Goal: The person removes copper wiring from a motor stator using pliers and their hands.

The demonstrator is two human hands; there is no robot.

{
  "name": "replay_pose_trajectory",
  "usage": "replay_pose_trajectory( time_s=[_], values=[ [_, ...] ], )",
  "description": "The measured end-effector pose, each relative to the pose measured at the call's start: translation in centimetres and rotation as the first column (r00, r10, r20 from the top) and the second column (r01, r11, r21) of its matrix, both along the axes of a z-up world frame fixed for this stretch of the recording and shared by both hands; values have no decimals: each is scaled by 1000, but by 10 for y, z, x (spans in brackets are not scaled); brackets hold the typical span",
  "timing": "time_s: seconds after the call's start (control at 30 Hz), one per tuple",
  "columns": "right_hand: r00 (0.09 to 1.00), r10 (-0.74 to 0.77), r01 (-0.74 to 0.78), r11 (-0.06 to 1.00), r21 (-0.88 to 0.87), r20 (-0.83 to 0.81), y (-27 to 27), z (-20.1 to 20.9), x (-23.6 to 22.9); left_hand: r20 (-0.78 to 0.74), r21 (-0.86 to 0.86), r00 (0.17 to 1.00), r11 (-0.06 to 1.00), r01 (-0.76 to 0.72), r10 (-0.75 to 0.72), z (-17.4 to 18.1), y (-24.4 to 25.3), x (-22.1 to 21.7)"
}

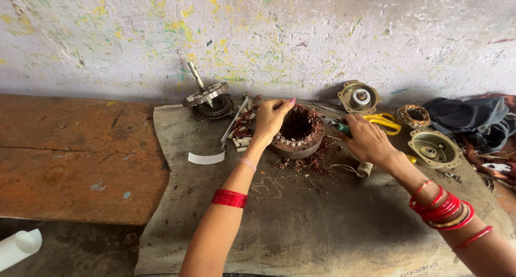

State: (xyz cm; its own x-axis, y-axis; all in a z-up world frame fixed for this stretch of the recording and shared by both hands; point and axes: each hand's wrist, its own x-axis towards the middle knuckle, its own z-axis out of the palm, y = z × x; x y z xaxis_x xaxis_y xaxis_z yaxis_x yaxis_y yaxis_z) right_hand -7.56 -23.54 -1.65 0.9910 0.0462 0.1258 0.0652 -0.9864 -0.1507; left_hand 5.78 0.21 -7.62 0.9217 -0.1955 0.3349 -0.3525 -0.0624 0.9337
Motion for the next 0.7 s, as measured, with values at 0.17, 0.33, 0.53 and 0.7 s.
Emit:
replay_pose_trajectory(
  time_s=[0.17, 0.33, 0.53, 0.7],
  values=[
    [987, 72, -42, 979, -202, 146, -10, -13, 5, -120, 85, 993, 996, -12, 22, 2, 0, -2],
    [997, 74, -74, 989, -125, -9, -29, -24, 14, -1, 11, 1000, 1000, -13, 13, 0, 0, -1],
    [952, 1, 1, 1000, 6, -307, -29, -9, 27, -58, 67, 998, 998, -9, 13, 2, 0, -1],
    [872, 164, -95, 981, 169, -461, -42, 18, 37, 27, 70, 1000, 998, -2, 0, 3, -1, -3]
  ],
)
